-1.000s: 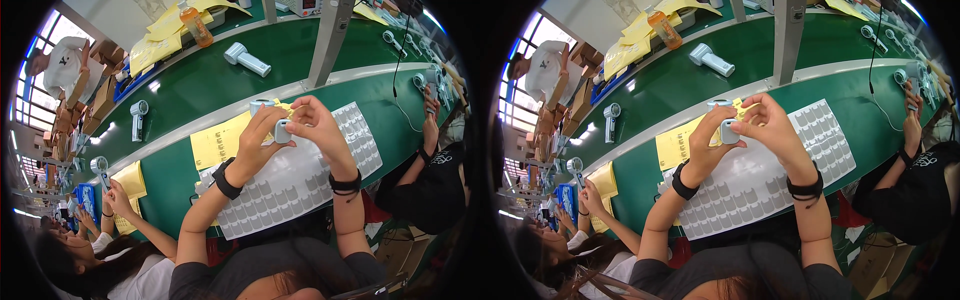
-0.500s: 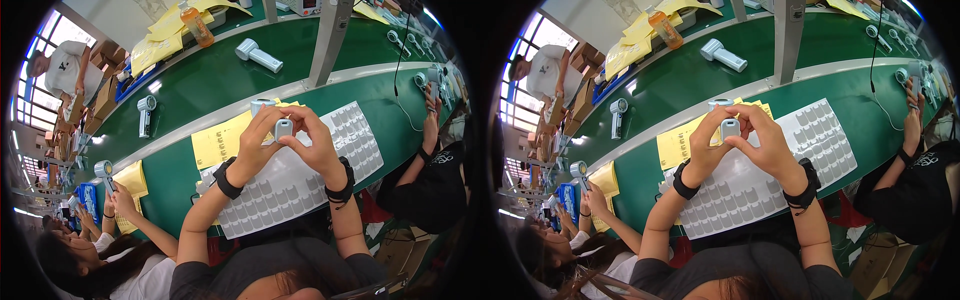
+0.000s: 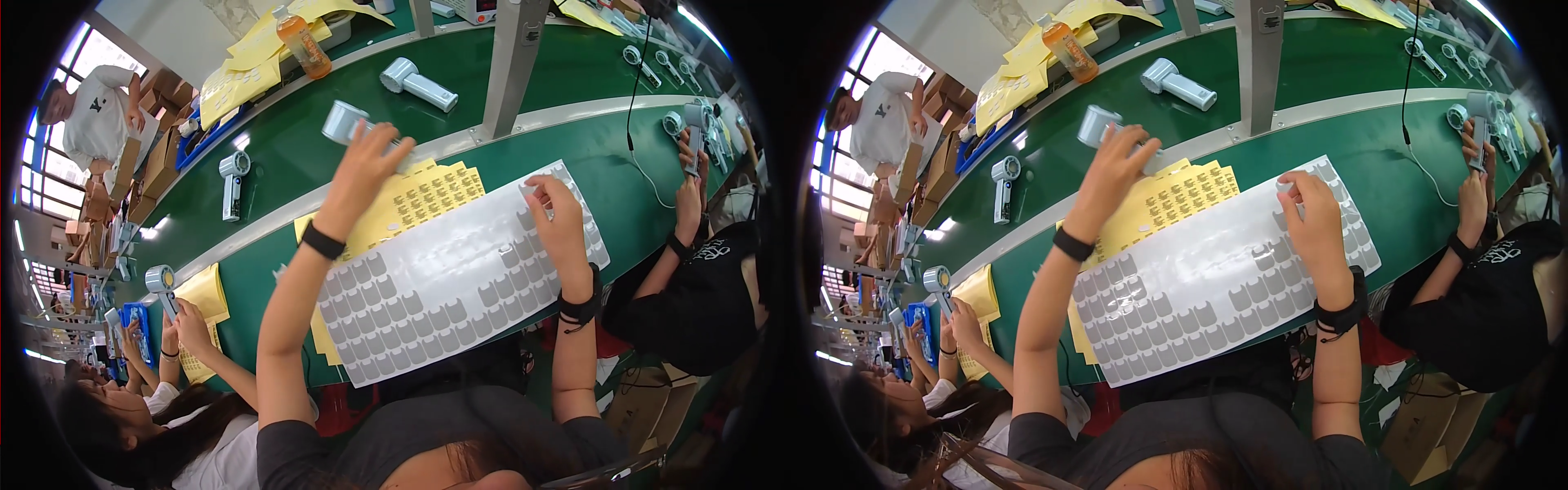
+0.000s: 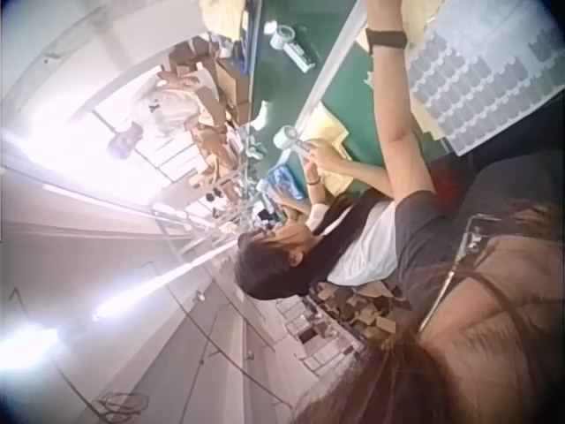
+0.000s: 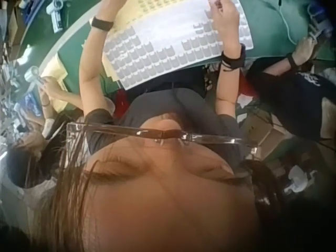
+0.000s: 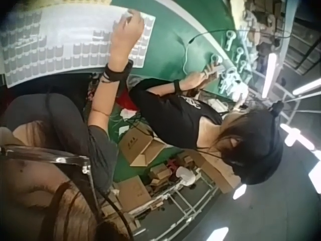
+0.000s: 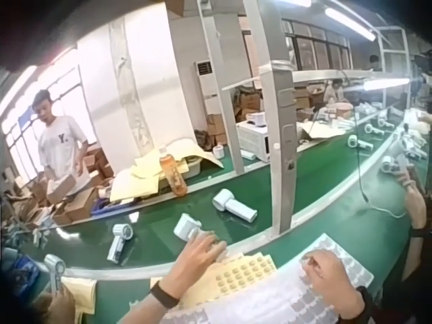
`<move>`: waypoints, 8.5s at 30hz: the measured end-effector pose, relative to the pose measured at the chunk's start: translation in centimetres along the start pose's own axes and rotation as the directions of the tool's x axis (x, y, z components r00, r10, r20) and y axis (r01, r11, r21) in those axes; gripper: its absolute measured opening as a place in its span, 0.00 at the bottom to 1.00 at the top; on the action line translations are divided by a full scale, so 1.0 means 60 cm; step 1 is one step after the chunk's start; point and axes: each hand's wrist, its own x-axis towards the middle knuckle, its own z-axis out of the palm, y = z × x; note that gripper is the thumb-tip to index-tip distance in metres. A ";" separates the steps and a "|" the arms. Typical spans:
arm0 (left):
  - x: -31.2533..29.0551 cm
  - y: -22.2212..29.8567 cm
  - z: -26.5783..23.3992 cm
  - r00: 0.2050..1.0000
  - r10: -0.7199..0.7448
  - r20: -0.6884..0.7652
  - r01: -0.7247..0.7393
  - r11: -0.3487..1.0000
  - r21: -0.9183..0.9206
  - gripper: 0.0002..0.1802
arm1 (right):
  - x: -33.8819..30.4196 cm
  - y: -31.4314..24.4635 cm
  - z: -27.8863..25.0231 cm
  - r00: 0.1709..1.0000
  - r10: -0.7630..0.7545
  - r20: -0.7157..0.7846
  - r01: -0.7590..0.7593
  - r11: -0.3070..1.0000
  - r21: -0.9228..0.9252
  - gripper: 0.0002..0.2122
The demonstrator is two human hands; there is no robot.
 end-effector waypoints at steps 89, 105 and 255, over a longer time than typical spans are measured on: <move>-0.061 0.162 -0.015 0.930 -0.297 -0.216 0.073 0.728 -0.682 0.29 | -0.016 -0.197 0.074 0.942 0.115 0.316 -0.305 0.684 0.662 0.23; -0.059 0.158 -0.016 0.941 -0.239 -0.240 0.056 0.808 -0.587 0.29 | -0.025 -0.225 0.074 0.970 0.155 0.189 -0.231 0.838 0.494 0.22; -0.049 0.155 -0.021 0.946 -0.262 -0.189 0.026 0.645 -0.764 0.32 | -0.003 -0.224 0.069 0.993 0.091 0.074 -0.107 0.962 0.251 0.20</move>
